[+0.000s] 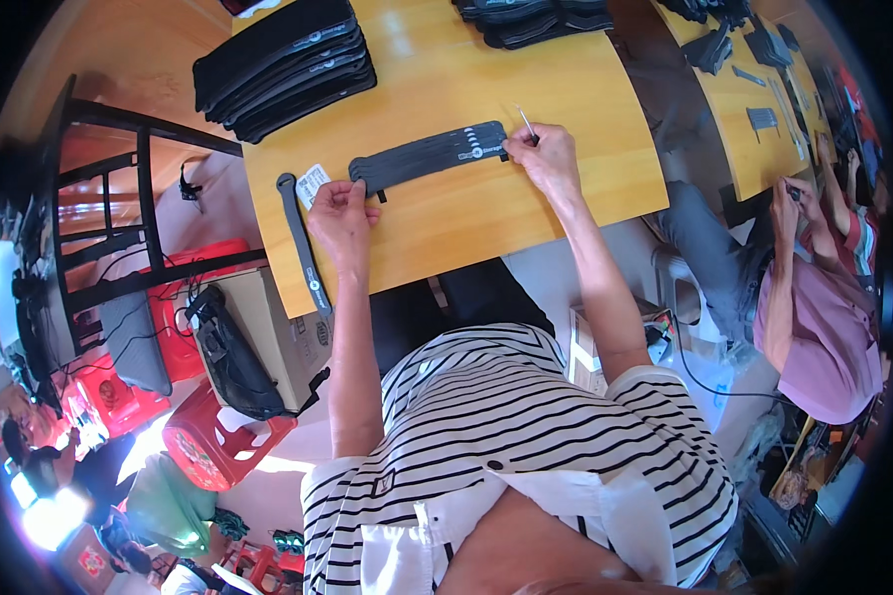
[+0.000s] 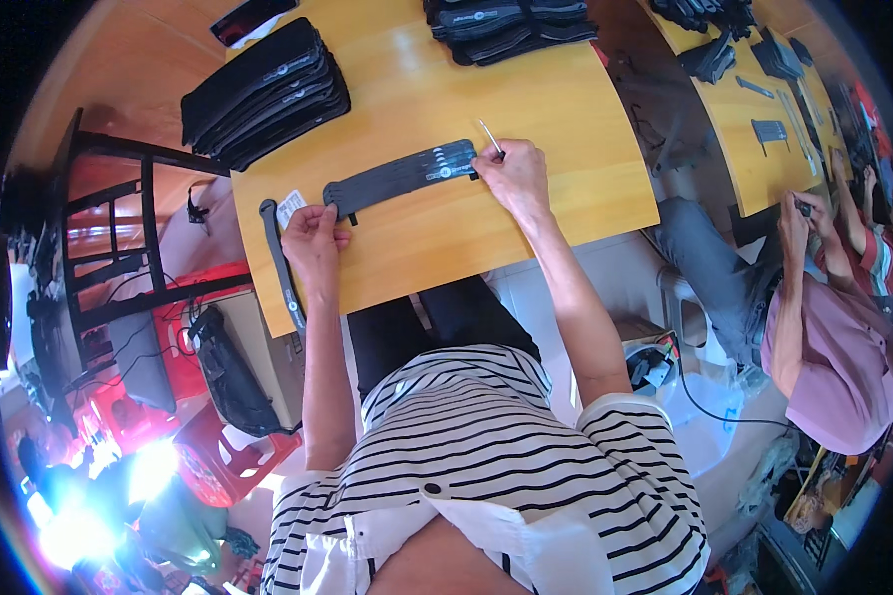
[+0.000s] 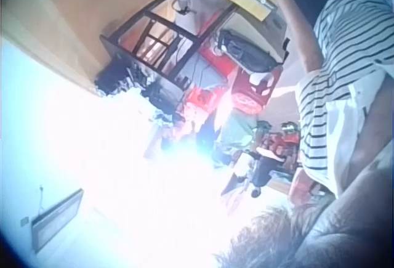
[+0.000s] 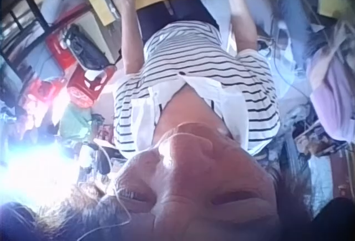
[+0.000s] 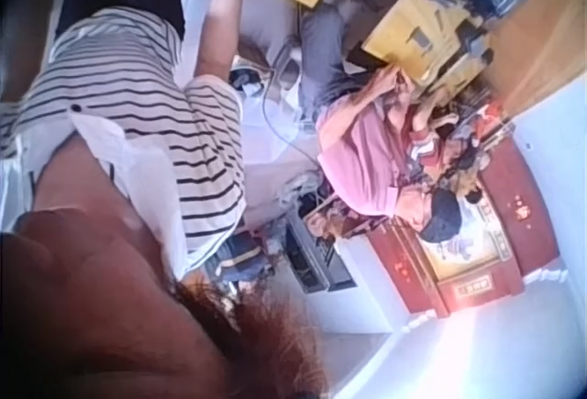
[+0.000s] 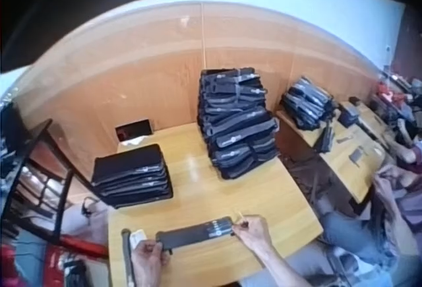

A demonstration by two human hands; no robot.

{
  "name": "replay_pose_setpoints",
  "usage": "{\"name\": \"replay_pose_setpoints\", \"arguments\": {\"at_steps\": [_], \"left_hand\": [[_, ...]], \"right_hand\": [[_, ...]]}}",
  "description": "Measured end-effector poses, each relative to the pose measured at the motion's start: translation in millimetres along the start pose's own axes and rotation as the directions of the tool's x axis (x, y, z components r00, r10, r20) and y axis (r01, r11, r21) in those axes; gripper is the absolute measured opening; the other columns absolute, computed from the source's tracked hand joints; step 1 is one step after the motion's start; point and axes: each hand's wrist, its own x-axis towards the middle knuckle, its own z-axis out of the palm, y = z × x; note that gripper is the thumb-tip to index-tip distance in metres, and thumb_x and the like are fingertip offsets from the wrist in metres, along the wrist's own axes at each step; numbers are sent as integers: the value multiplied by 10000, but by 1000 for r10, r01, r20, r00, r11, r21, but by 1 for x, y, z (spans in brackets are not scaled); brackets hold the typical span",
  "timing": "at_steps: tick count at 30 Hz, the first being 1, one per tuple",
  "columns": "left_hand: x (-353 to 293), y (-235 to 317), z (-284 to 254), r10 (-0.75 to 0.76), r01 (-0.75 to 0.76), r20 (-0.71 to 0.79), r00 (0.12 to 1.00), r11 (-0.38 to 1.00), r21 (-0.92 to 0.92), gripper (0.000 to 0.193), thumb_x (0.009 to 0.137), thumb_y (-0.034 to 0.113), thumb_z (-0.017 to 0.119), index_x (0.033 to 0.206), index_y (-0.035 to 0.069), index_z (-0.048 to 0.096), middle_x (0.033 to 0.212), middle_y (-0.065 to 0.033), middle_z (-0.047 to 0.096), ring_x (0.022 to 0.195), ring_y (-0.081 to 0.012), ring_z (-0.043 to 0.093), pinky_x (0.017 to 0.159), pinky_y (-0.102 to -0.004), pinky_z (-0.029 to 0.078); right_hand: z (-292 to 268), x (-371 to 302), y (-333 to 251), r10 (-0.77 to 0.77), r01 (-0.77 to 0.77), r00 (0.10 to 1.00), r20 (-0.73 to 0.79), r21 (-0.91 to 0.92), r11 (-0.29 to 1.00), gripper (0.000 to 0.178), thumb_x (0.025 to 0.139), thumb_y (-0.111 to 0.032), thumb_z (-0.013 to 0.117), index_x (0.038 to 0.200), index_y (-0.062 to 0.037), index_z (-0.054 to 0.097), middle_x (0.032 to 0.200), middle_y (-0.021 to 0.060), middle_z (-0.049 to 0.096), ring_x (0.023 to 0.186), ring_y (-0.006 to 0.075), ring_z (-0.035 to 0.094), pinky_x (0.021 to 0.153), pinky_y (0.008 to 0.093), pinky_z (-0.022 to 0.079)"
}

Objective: Assembling components onto leather straps by attaching buckles and loops using small tools.

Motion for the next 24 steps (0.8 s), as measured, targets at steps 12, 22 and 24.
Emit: {"name": "replay_pose_setpoints", "arguments": {"at_steps": [12, 22, 24], "left_hand": [[-3, 0, 5, 92, -78, -75, 993, 982, 173, 97, 783, 30, 615, 753, -40, 555, 578, -76, 559, 411, -123, 533, 376, -234, 414], [-1, 7, 4, 32, -26, -35, 999, 987, 161, 86, 780, 12, 613, 760, -36, 544, 577, -74, 561, 412, -130, 546, 369, -239, 417], [0, 7, 2, 27, -23, -27, 999, 991, 135, 84, 778, 10, 614, 764, -35, 544, 583, -75, 564, 413, -132, 548, 373, -235, 420]], "right_hand": [[1, 2, 1, 3, -3, 1000, -7, -68, 998, 123, 648, -150, 678, 675, -33, 654, 605, 89, 623, 566, 180, 604, 563, 295, 465], [-2, 1, -3, -45, 44, 999, -8, -119, 992, 104, 641, -148, 670, 648, -49, 639, 626, 101, 629, 623, 214, 627, 611, 313, 484], [-2, 2, -4, -44, 44, 999, 0, -103, 994, 102, 642, -144, 667, 650, -48, 632, 620, 98, 627, 616, 214, 624, 604, 314, 482]]}}
